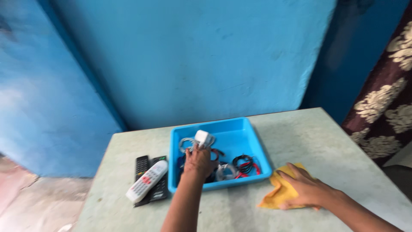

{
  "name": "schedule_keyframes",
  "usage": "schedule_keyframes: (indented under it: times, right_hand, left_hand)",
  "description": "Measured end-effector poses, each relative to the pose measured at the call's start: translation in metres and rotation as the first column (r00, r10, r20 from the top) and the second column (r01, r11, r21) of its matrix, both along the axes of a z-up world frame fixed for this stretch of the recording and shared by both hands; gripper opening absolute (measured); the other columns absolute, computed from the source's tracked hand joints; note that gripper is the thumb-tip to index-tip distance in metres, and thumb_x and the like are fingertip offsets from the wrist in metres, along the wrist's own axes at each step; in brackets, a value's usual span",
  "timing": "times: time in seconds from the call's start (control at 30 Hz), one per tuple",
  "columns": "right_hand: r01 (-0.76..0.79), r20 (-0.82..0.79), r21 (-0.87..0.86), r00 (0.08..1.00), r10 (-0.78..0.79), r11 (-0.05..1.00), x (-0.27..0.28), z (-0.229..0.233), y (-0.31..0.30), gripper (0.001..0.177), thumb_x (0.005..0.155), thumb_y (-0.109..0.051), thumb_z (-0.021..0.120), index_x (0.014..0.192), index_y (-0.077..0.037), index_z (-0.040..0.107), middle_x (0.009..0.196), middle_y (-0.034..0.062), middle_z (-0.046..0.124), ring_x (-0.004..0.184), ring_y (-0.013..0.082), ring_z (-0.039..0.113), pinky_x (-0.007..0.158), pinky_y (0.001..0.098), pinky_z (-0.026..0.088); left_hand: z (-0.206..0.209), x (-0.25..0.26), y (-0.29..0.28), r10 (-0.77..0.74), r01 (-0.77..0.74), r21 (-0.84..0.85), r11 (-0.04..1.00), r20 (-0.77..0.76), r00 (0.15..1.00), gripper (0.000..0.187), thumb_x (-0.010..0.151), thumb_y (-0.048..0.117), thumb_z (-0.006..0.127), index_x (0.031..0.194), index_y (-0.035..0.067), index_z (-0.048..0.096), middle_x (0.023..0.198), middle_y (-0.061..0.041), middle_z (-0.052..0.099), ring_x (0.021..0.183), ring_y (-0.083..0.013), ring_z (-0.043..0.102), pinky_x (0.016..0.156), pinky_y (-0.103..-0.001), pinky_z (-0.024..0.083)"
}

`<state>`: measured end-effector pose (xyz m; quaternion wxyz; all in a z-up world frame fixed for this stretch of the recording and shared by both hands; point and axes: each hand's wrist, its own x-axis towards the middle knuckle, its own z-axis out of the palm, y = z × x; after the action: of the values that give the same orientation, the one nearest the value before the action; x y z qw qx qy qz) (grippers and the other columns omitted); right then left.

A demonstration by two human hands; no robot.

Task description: The person wipes down several electronic devices including remote controls and a computer mouse with a yellow cloth, and coils various cables before placing them into a blue tray.

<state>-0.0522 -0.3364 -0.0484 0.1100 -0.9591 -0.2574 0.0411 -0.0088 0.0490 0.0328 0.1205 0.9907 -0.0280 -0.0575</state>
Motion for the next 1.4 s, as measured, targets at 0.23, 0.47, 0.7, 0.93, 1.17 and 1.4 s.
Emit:
schedule_keyframes:
  times: [0.23,0.47,0.7,0.93,1.17,1.4]
  right_hand:
    - [0.473,-0.108,-0.204,0.859,-0.500,0.857,0.024,0.021,0.007,0.068,0.080,-0.029,0.073,0.146,-0.036,0.059,0.129,0.0122,0.064,0.111,0.0337,0.069,0.091,0.0441,0.058]
    - [0.408,0.280,0.237,0.840,-0.464,0.882,0.066,0.128,0.094,0.067,0.079,-0.027,0.075,0.145,-0.032,0.063,0.126,0.0057,0.069,0.108,0.0311,0.069,0.088,0.0446,0.056]
    - [-0.004,0.392,0.348,0.909,-0.141,0.937,0.055,0.132,0.245,0.059,0.082,-0.021,0.070,0.141,-0.026,0.061,0.136,0.0082,0.060,0.108,0.0309,0.067,0.086,0.0424,0.056]
    - [-0.094,0.274,0.329,0.962,0.000,0.940,0.039,0.128,0.327,0.063,0.081,-0.017,0.070,0.142,-0.029,0.061,0.137,0.0095,0.057,0.105,0.0304,0.068,0.083,0.0411,0.059]
    - [-0.111,0.240,0.262,0.970,0.047,0.959,0.021,0.110,0.347,0.061,0.081,-0.011,0.069,0.139,-0.029,0.064,0.143,0.0083,0.052,0.108,0.0296,0.067,0.083,0.0417,0.060]
    - [-0.233,0.399,0.174,0.905,0.148,0.957,0.013,0.070,0.287,0.064,0.077,-0.001,0.069,0.137,-0.023,0.062,0.142,0.0133,0.052,0.119,0.0358,0.060,0.093,0.0442,0.057]
  left_hand:
    - [-0.007,-0.031,0.123,0.268,-0.268,-0.009,0.964,0.018,0.963,0.075,0.086,0.046,0.077,0.150,0.021,0.046,0.163,-0.010,0.033,0.156,-0.0273,0.022,0.125,-0.060,0.015]
    - [-0.034,-0.059,0.166,0.549,-0.556,-0.027,0.831,-0.124,0.827,0.101,0.080,0.053,0.083,0.160,0.027,0.027,0.168,-0.012,0.017,0.155,-0.0369,0.014,0.122,-0.062,0.018]
    - [-0.036,-0.064,0.180,0.566,-0.619,-0.196,0.761,-0.266,0.780,0.088,0.075,0.062,0.080,0.152,0.038,0.043,0.166,-0.007,0.027,0.150,-0.0377,0.029,0.115,-0.057,0.040]
    - [-0.100,-0.032,0.217,0.719,-0.725,-0.355,0.590,-0.176,0.672,0.061,0.084,0.052,0.077,0.124,0.008,0.076,0.133,-0.013,0.070,0.122,-0.0353,0.068,0.102,-0.046,0.054]
    - [-0.122,-0.037,0.219,0.774,-0.765,-0.465,0.445,-0.230,0.590,0.081,0.069,0.034,0.092,0.127,-0.005,0.051,0.124,-0.026,0.067,0.115,-0.0388,0.068,0.100,-0.043,0.056]
    - [-0.128,-0.029,0.222,0.786,-0.741,-0.385,0.550,-0.062,0.616,0.037,0.085,0.015,0.067,0.117,-0.002,0.067,0.129,-0.033,0.058,0.115,-0.0497,0.063,0.100,-0.050,0.052]
